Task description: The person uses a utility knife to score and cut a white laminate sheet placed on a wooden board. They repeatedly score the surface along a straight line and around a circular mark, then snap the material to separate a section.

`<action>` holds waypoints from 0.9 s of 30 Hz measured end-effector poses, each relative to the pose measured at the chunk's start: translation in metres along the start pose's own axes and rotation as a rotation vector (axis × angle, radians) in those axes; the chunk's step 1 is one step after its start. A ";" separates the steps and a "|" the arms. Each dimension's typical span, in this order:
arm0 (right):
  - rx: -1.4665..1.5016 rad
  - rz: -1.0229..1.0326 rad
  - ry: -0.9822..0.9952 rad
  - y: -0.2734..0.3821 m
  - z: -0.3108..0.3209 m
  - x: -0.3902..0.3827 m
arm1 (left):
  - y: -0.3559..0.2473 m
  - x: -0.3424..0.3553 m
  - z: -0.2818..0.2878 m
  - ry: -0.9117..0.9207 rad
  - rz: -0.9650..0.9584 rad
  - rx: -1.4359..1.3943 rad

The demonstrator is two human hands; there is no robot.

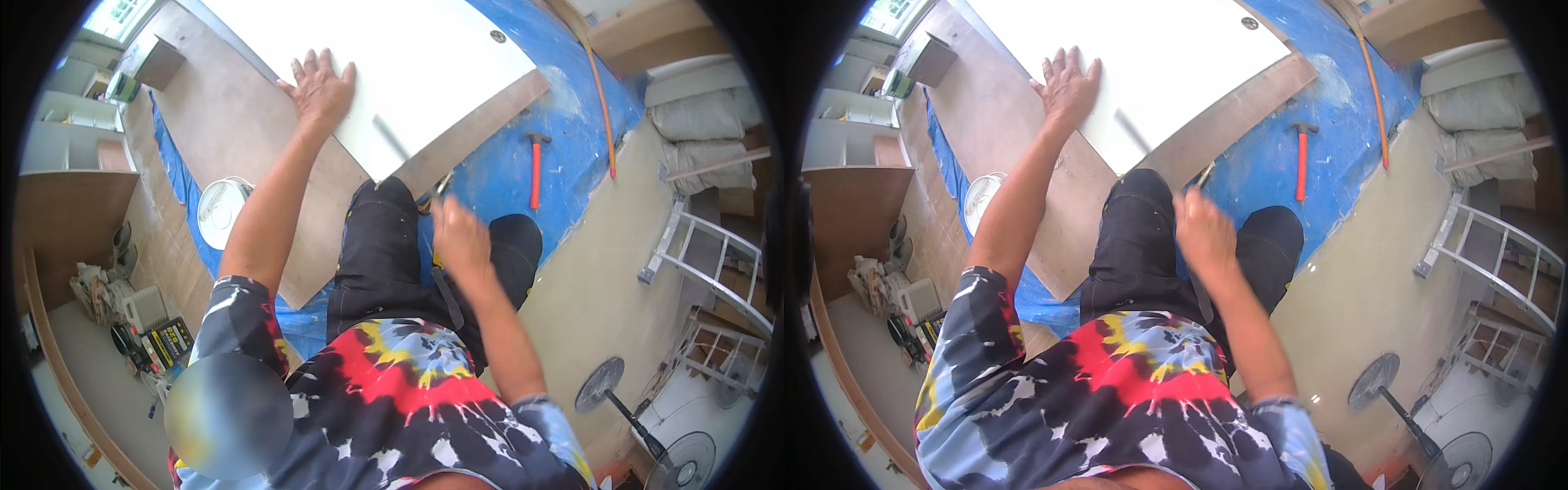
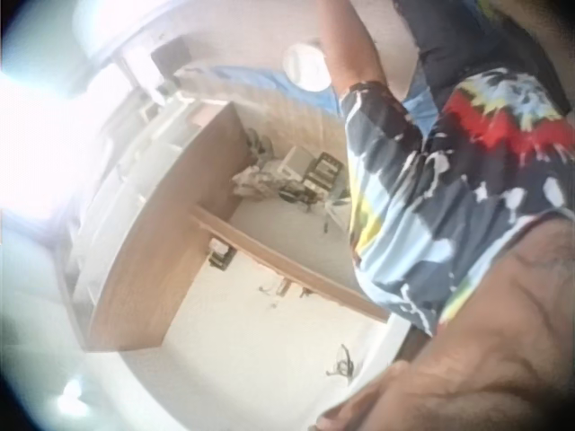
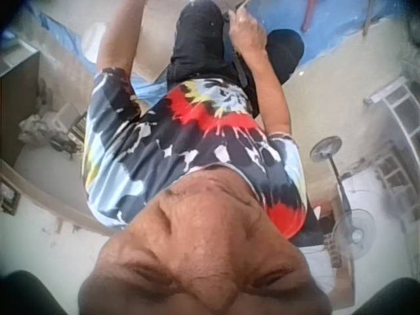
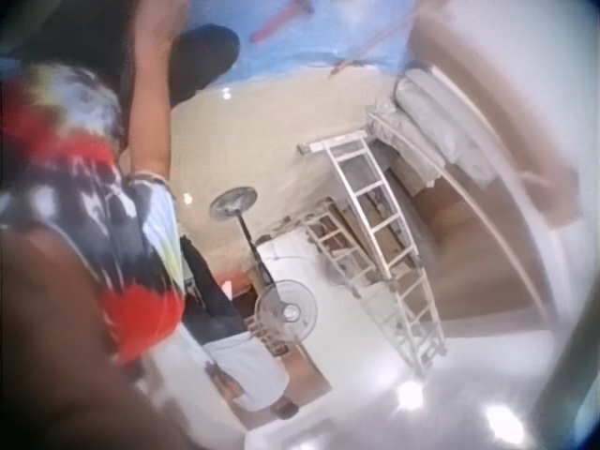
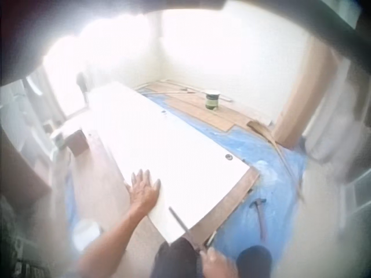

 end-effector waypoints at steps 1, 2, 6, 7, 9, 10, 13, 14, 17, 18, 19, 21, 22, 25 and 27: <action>0.020 -0.037 -0.053 -0.004 0.008 0.018 | 0.000 0.000 0.000 -0.010 -0.005 -0.005; 0.038 -0.071 -0.090 -0.005 0.016 0.035 | 0.000 -0.001 0.001 -0.019 0.001 -0.007; 0.007 -0.020 -0.030 0.005 0.004 0.003 | 0.000 0.001 0.000 -0.023 -0.002 -0.017; 0.077 0.011 -0.010 0.005 -0.006 -0.015 | 0.000 0.001 -0.002 0.012 0.019 -0.006; 0.028 -0.019 0.051 0.002 -0.002 -0.016 | 0.000 0.002 0.000 -0.009 0.001 -0.004; 0.025 -0.022 -0.007 -0.004 0.003 -0.006 | 0.000 0.002 0.001 0.000 -0.011 -0.010; 0.025 -0.125 -0.206 -0.032 0.033 0.050 | -0.001 0.003 0.002 0.005 -0.022 -0.017; 0.040 -0.120 -0.167 -0.031 0.031 0.049 | 0.000 0.002 0.001 0.023 -0.019 -0.006; -0.029 -0.015 -0.137 -0.023 0.007 0.021 | -0.002 0.005 0.001 0.035 -0.034 0.013; 0.066 -0.124 0.034 -0.013 0.000 0.001 | -0.001 0.005 0.000 0.068 -0.020 0.039; 0.096 -0.040 0.081 -0.006 -0.008 -0.013 | -0.001 0.005 0.001 0.065 -0.026 0.020; 0.081 -0.027 0.056 -0.009 -0.004 -0.008 | -0.001 0.004 0.004 0.124 -0.030 0.061; 0.095 -0.078 -0.024 -0.018 0.004 0.006 | -0.004 0.002 0.008 0.106 -0.067 0.052; 0.133 -0.060 -0.367 -0.079 0.033 0.083 | -0.019 -0.015 0.014 0.155 -0.191 0.055; 0.333 -0.161 -0.515 -0.108 0.050 0.098 | -0.042 -0.041 0.009 0.262 -0.337 0.070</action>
Point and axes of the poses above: each hand's wrist, its own x-axis towards the middle knuckle, its own z-axis out of the back of the hand, y = z × x, the point moved 4 cm from there along x, towards the middle knuckle, and after that the axes turned 5 degrees about x, right-handed, at the moved point
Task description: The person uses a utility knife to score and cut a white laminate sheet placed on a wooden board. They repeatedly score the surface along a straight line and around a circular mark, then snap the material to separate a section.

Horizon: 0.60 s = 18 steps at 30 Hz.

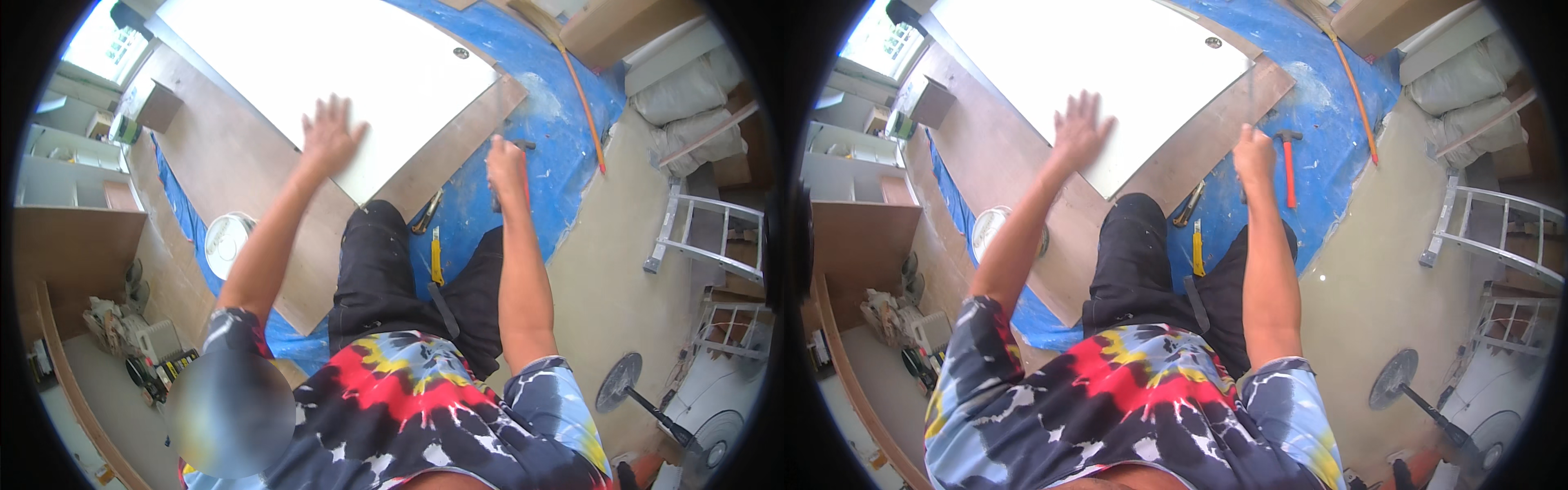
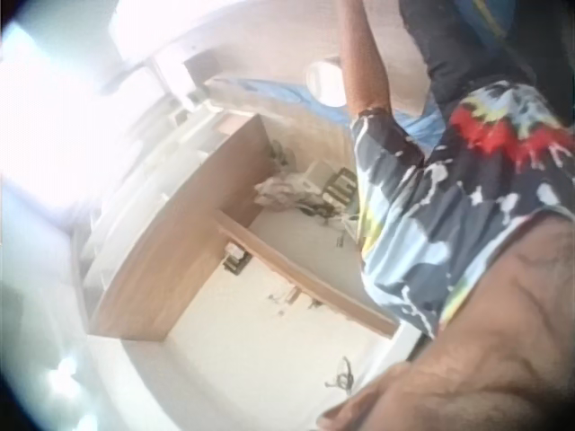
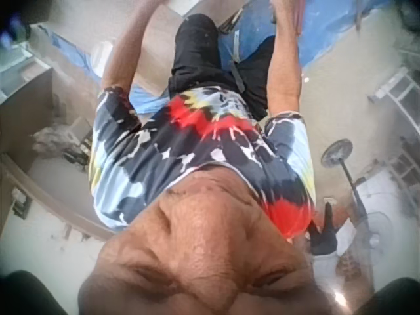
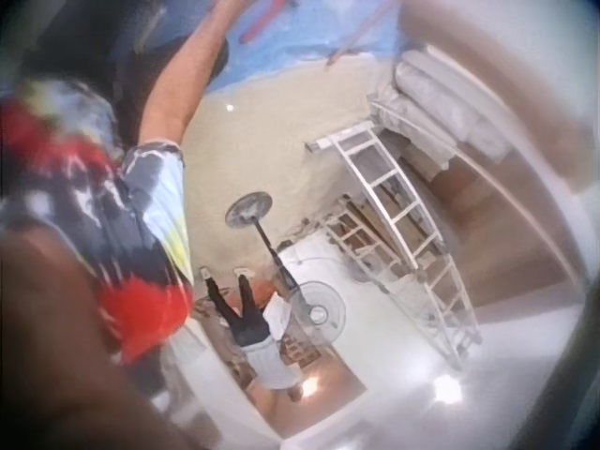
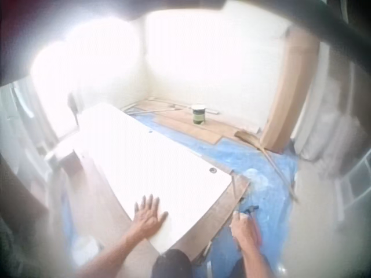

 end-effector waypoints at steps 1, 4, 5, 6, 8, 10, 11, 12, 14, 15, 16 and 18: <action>0.118 -0.097 -0.033 -0.005 0.012 -0.003 | -0.019 -0.010 -0.004 -0.033 -0.102 0.042; 0.555 -0.418 -0.073 -0.018 0.036 -0.059 | -0.091 -0.015 -0.026 -0.016 -0.289 0.039; 0.683 -0.382 -0.057 -0.019 0.037 -0.082 | -0.111 -0.011 -0.029 -0.058 -0.338 0.045; 0.777 -0.494 -0.055 -0.025 0.037 -0.105 | -0.134 -0.003 -0.033 -0.047 -0.383 0.060; 0.896 -0.576 -0.016 -0.028 0.037 -0.142 | -0.179 0.020 -0.034 -0.124 -0.484 0.110; 0.872 -0.542 -0.079 -0.031 0.046 -0.159 | -0.202 0.044 -0.029 -0.166 -0.467 0.017; 0.925 -0.517 -0.009 -0.031 0.047 -0.162 | -0.206 0.053 -0.026 -0.151 -0.478 -0.054; 0.825 -0.488 -0.070 -0.034 0.053 -0.163 | -0.204 0.056 -0.022 -0.190 -0.474 -0.120; 0.767 -0.368 -0.057 -0.033 0.058 -0.161 | -0.181 0.051 -0.017 -0.140 -0.477 -0.263; 0.731 -0.328 -0.031 -0.033 0.058 -0.159 | -0.166 0.038 -0.016 -0.192 -0.479 -0.191; 0.716 -0.249 0.012 -0.030 0.056 -0.157 | -0.148 0.017 -0.018 -0.214 -0.467 -0.113; 0.607 -0.374 0.097 -0.034 0.042 -0.157 | -0.118 -0.030 -0.024 -0.226 -0.431 -0.028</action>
Point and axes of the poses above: each hand's wrist, its own x-axis towards the middle knuckle, its own z-axis out of the back of the hand, y = z × x, the point moved 4 cm from there along x, towards the middle knuckle, and after that the axes turned 5 degrees about x, right-handed, at the moved point
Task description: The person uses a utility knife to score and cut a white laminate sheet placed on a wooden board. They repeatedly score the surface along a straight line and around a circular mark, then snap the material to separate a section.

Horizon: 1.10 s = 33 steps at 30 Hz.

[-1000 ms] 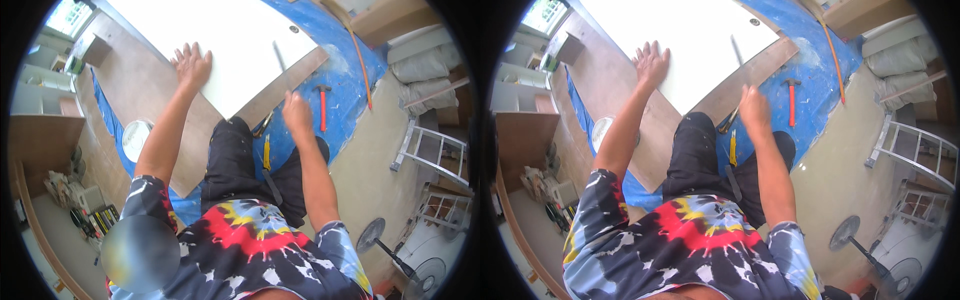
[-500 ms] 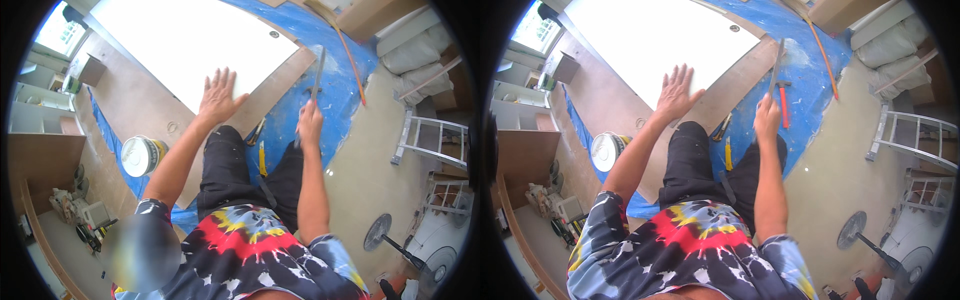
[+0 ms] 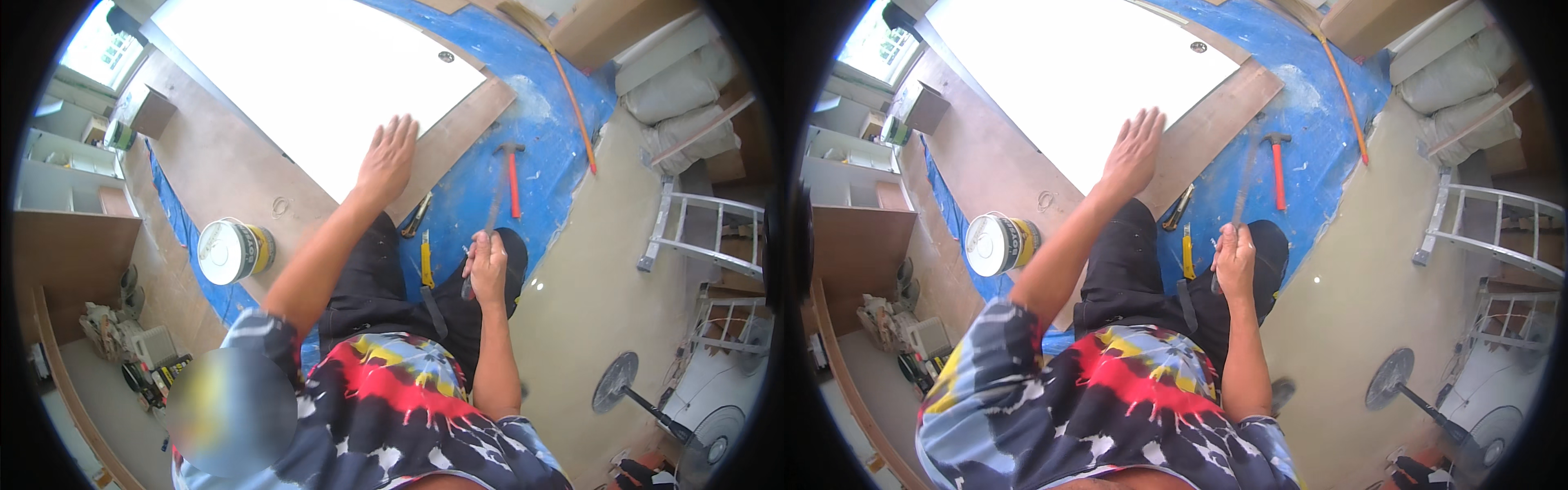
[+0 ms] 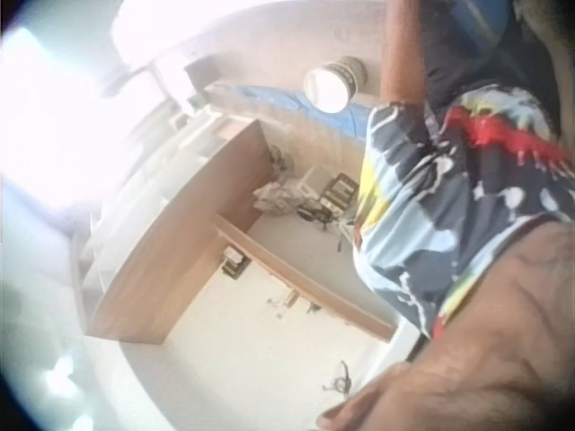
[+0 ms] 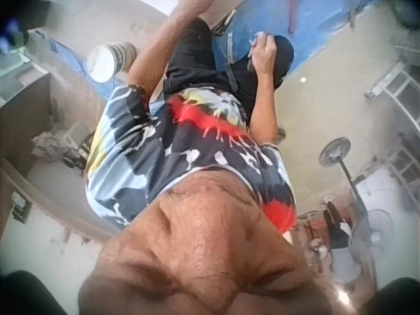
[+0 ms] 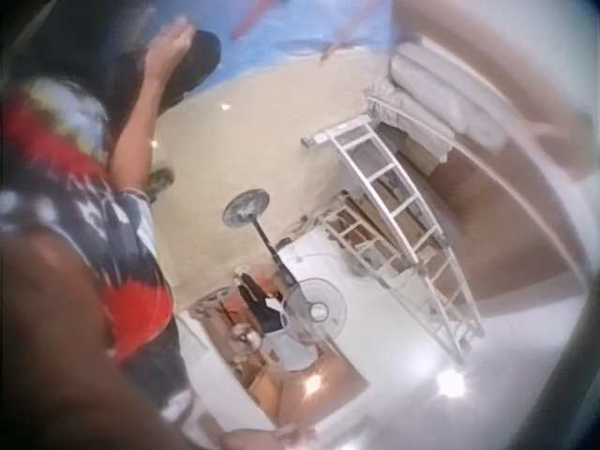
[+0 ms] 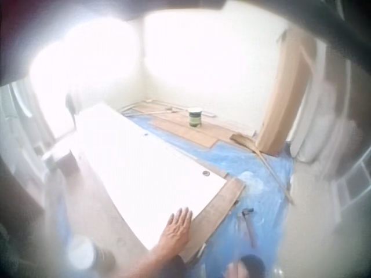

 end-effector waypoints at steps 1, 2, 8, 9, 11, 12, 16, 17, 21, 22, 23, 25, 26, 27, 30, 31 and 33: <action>-0.072 0.029 0.049 -0.002 -0.008 0.001 | 0.001 -0.027 0.004 -0.007 0.016 0.006; -0.149 0.054 0.061 -0.005 -0.015 0.001 | -0.001 -0.053 0.007 0.024 0.032 0.026; -0.406 0.249 0.240 -0.015 -0.052 -0.017 | -0.007 -0.130 0.049 0.035 0.273 -0.129; -0.421 0.375 0.263 -0.009 -0.055 -0.020 | -0.003 -0.137 0.058 0.011 0.359 -0.186; -0.573 0.310 0.316 -0.005 -0.062 -0.016 | 0.009 -0.151 0.073 -0.007 0.479 -0.279; -0.677 0.251 0.373 -0.002 -0.068 -0.008 | 0.015 -0.159 0.080 0.002 0.519 -0.316; -0.762 0.450 0.302 0.037 -0.098 0.058 | 0.042 -0.162 0.098 -0.227 0.671 -0.316; -0.743 0.512 0.236 0.048 -0.105 0.081 | 0.046 -0.153 0.096 -0.268 0.653 -0.319; -0.692 0.445 0.183 0.062 -0.105 0.099 | 0.078 -0.076 0.075 -0.340 0.601 -0.339; -0.736 0.458 0.205 0.055 -0.098 0.080 | 0.088 -0.054 0.066 -0.308 0.583 -0.256; -0.807 0.413 0.317 0.051 -0.092 0.057 | 0.094 -0.039 0.055 -0.257 0.581 -0.179; -0.880 0.338 0.425 0.049 -0.086 0.033 | 0.104 -0.021 0.036 -0.163 0.594 -0.073; -0.888 0.337 0.422 0.050 -0.085 0.032 | 0.109 -0.016 0.029 -0.149 0.605 -0.045; -0.913 0.304 0.442 0.050 -0.086 0.035 | 0.111 -0.013 0.024 -0.140 0.609 -0.014; -0.865 0.358 0.288 0.063 -0.095 0.078 | 0.114 -0.014 0.017 -0.132 0.637 -0.039; -0.857 0.334 0.282 0.067 -0.098 0.080 | 0.115 -0.015 0.016 -0.099 0.669 -0.031; -0.836 0.309 0.220 0.077 -0.099 0.085 | 0.116 -0.013 0.017 -0.071 0.678 -0.045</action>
Point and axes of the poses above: each hand's wrist, its own x-axis towards the middle knuckle, its own z-axis out of the back of the hand, y = z × x, the point moved 4 cm from there along x, towards the middle knuckle, and after that the axes turned 5 degrees about x, right-handed, at the moved point
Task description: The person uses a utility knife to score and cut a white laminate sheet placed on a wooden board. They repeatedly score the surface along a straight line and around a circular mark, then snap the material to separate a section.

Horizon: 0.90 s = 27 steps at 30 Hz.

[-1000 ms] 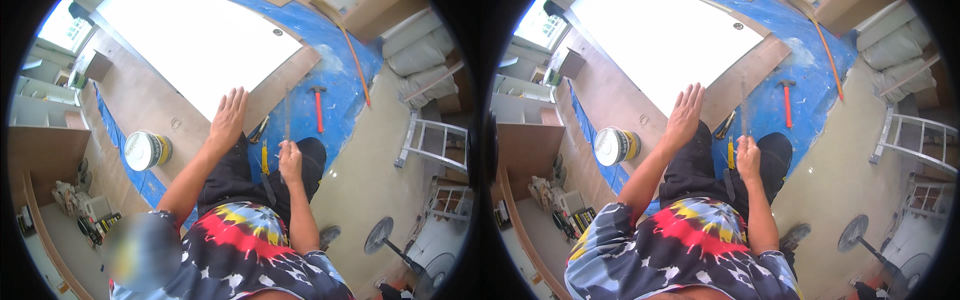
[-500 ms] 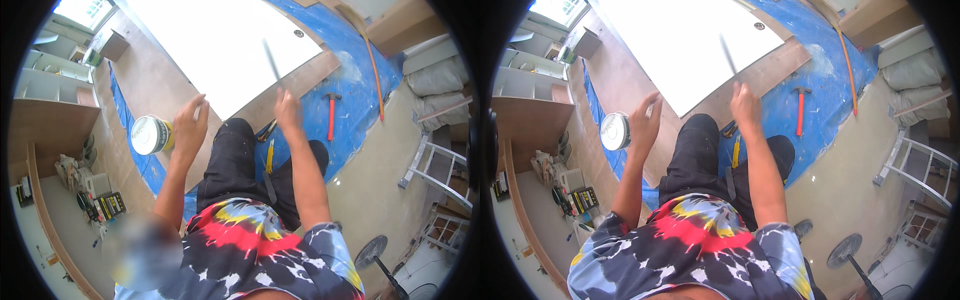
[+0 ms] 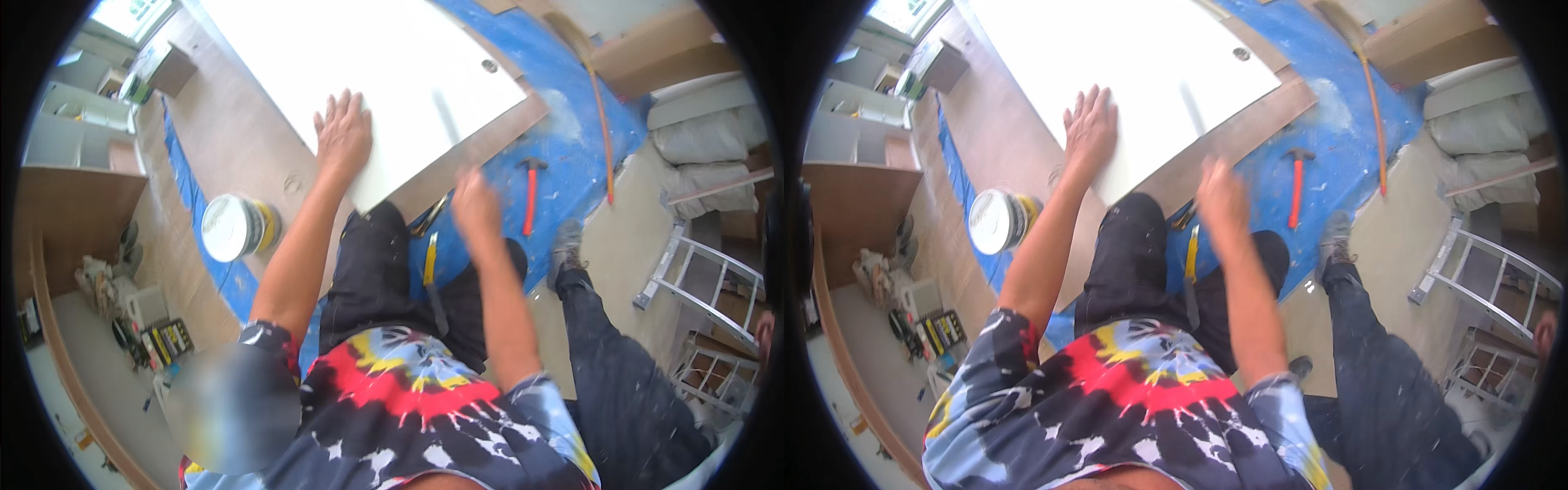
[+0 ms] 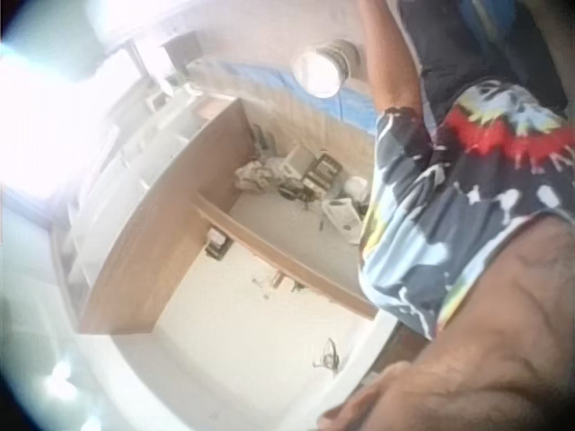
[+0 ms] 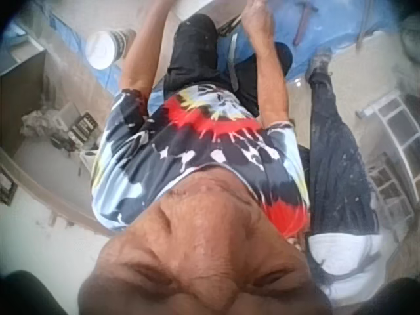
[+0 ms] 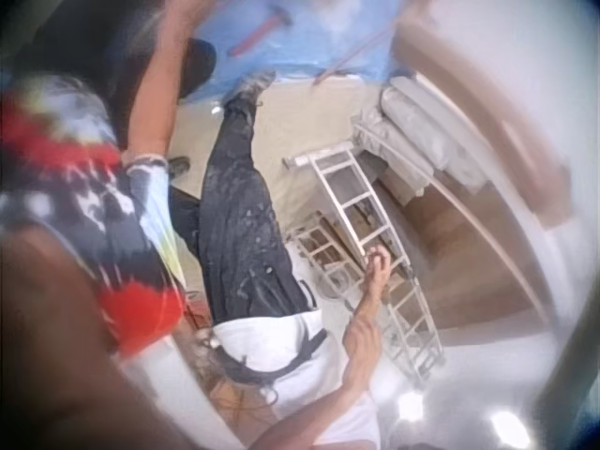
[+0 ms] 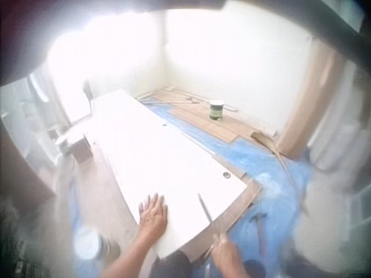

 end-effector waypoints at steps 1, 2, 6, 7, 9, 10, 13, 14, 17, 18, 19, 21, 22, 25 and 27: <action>-0.036 0.021 0.038 0.001 -0.008 -0.019 | -0.001 0.001 0.001 -0.032 -0.022 0.006; -0.055 -0.084 0.236 0.003 -0.013 -0.043 | -0.002 0.002 0.001 -0.042 -0.030 0.015; -0.073 -0.047 0.204 -0.010 -0.005 -0.043 | -0.002 -0.001 0.000 -0.037 -0.034 0.075; -0.083 -0.085 0.160 -0.019 0.001 -0.010 | -0.001 -0.001 -0.001 -0.022 -0.024 0.111; -0.095 -0.088 -0.075 -0.031 0.021 0.050 | -0.001 -0.004 0.000 -0.038 -0.035 0.102; -0.066 -0.077 -0.045 -0.033 0.019 0.048 | -0.002 -0.003 0.000 -0.042 -0.039 0.113; -0.034 -0.078 0.089 -0.021 0.011 0.010 | -0.003 -0.001 0.000 -0.029 -0.030 0.076; -0.122 0.119 0.173 -0.013 0.001 -0.017 | -0.003 -0.001 -0.001 -0.014 -0.012 0.081; -0.085 -0.064 0.352 -0.007 0.006 -0.040 | -0.004 -0.002 0.001 -0.007 -0.009 0.091; -0.080 -0.057 0.233 -0.013 0.014 -0.025 | -0.005 -0.002 0.001 -0.003 -0.011 0.091; -0.086 -0.059 0.152 -0.024 0.021 0.007 | -0.004 -0.003 0.002 -0.021 -0.015 0.092; -0.031 -0.073 -0.090 -0.051 0.043 0.076 | -0.004 -0.003 0.002 -0.009 -0.017 0.103; -0.027 -0.054 -0.190 -0.057 0.051 0.098 | -0.003 -0.002 0.003 -0.015 -0.018 0.117; -0.025 -0.059 -0.070 -0.051 0.044 0.067 | -0.003 0.000 0.000 0.005 -0.005 0.116; -0.061 -0.057 0.147 -0.040 0.023 0.014 | -0.003 0.000 0.000 -0.007 -0.003 0.118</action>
Point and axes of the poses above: each hand's wrist, its own x-axis towards the middle knuckle, its own z-axis out of the back of the hand, y = z × x, the point moved 4 cm from there along x, towards the middle knuckle, and after that the axes turned 5 degrees about x, right-handed, at the moved point
